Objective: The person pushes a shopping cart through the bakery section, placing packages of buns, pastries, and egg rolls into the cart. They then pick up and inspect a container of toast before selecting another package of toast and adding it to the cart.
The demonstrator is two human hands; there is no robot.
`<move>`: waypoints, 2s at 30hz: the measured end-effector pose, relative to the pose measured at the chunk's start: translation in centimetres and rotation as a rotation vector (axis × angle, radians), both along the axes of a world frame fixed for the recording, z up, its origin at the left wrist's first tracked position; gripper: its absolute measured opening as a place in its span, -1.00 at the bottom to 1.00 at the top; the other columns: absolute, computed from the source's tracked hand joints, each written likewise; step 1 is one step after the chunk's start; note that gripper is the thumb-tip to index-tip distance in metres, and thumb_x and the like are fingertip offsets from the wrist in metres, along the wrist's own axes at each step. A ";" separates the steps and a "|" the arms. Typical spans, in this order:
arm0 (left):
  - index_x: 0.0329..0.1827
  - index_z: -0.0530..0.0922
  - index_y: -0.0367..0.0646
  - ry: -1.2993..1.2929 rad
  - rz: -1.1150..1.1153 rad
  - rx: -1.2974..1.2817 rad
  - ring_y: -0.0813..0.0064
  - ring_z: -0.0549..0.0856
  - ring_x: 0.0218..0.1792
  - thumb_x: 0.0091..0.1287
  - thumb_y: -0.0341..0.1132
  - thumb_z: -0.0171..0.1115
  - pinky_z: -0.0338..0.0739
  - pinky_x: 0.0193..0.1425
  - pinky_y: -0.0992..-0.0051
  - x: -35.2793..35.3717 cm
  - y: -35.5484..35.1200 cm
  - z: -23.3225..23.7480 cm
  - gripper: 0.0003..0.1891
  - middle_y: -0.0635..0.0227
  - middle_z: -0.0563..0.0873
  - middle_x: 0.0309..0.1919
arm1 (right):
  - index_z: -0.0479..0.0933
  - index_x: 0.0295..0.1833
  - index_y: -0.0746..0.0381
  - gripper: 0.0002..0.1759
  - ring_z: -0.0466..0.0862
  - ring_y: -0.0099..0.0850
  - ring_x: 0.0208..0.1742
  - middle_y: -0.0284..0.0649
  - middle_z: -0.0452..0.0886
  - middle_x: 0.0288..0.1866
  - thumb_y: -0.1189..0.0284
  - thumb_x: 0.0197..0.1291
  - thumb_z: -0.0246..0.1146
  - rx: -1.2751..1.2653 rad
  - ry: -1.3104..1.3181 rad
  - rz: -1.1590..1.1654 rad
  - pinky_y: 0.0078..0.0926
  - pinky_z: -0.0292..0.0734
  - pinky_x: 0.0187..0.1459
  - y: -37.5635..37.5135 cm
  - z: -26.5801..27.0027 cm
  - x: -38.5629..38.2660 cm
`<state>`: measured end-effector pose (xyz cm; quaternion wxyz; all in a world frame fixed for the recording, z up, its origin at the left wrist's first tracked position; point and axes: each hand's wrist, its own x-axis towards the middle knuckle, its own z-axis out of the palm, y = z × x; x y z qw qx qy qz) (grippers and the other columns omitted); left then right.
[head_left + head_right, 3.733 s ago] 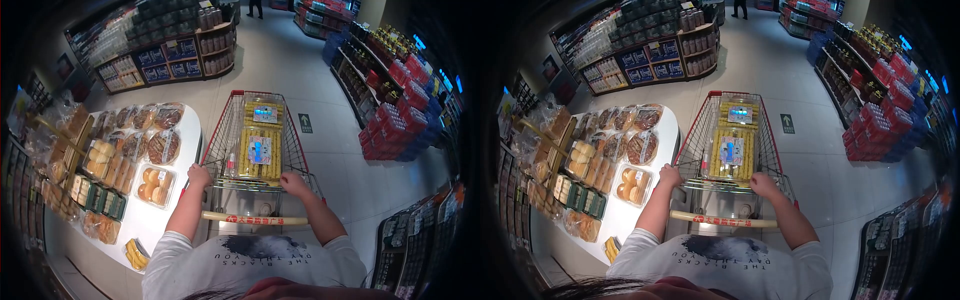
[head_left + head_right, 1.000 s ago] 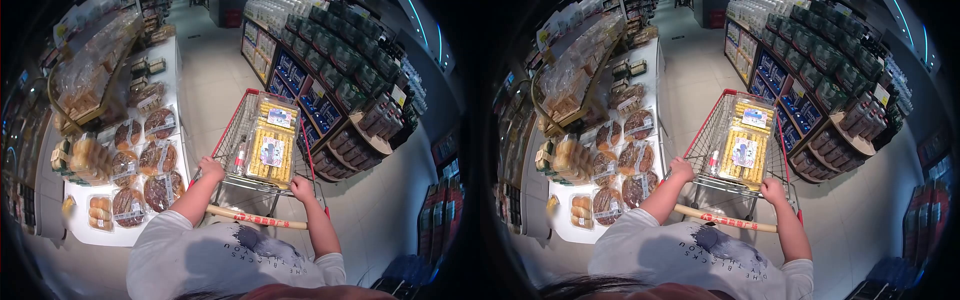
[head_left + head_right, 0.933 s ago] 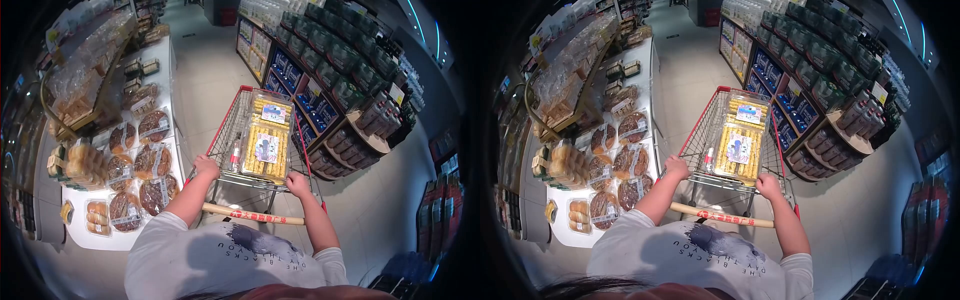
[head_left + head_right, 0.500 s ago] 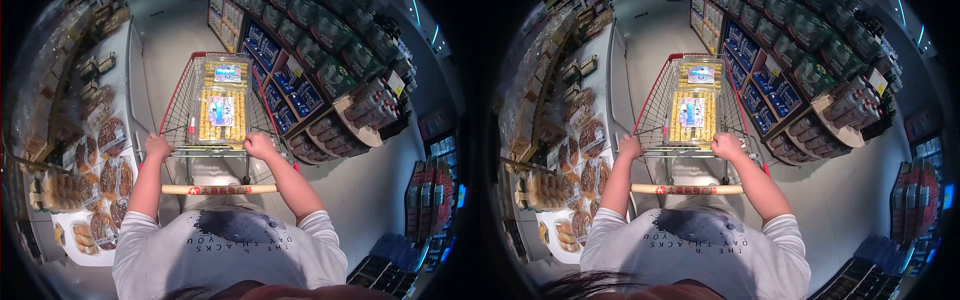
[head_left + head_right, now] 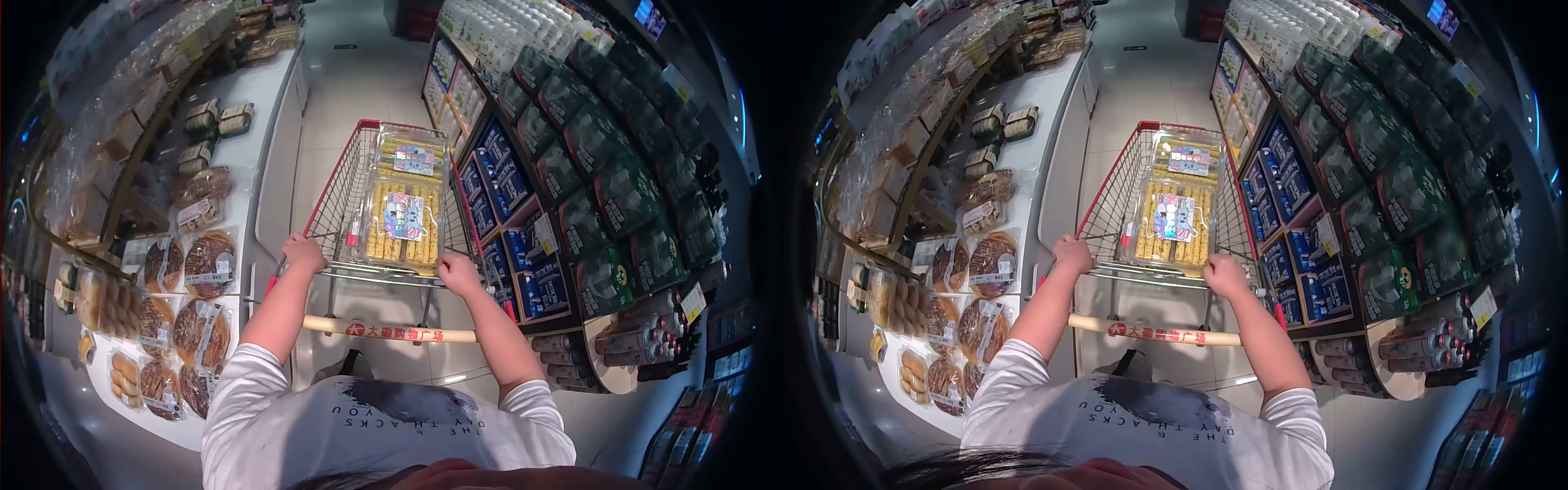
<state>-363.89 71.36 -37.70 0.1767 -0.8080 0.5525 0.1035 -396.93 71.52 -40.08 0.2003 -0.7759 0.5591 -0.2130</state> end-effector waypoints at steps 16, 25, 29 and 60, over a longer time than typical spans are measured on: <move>0.07 0.46 -0.24 -0.047 0.078 -0.014 -0.04 0.43 0.00 0.19 -0.14 -0.01 0.35 -0.13 0.02 3.6 -25.0 -2.1 -0.55 -0.05 0.33 0.10 | 0.51 -0.47 0.29 -0.81 0.55 -0.05 -0.38 0.00 0.53 -0.47 0.38 -0.06 0.08 -0.110 -0.103 0.045 -0.24 0.45 -0.32 -26.3 -1.4 3.1; 0.01 0.49 -0.17 0.148 0.102 -0.128 0.07 0.47 0.04 0.12 -0.22 0.08 0.44 -0.02 0.13 7.8 -38.2 -1.0 -0.61 0.04 0.42 0.05 | 0.49 -0.44 0.29 -0.81 0.54 -0.06 -0.35 -0.01 0.53 -0.45 0.39 -0.03 0.05 -0.008 0.066 0.143 -0.19 0.44 -0.30 -40.0 0.5 7.2; 0.00 0.46 -0.19 0.319 0.090 -0.277 0.09 0.52 0.01 0.06 -0.12 0.21 0.48 0.00 0.29 10.2 -43.4 -0.4 -0.53 0.00 0.52 -0.07 | 0.50 -0.43 0.28 -0.81 0.54 -0.06 -0.35 -0.02 0.54 -0.45 0.38 -0.03 0.06 -0.019 0.010 0.123 -0.18 0.44 -0.30 -47.2 0.2 8.2; -0.15 0.32 -0.38 0.877 0.310 -0.362 0.34 0.66 -0.51 0.16 -0.36 0.09 0.54 -0.45 0.39 16.8 -76.1 -2.1 -0.71 0.09 0.59 -0.41 | 0.50 -0.34 0.30 -0.81 0.56 -0.23 -0.48 -0.07 0.54 -0.50 0.41 -0.06 0.12 0.029 -0.081 0.131 -0.39 0.44 -0.39 -94.7 -0.9 11.5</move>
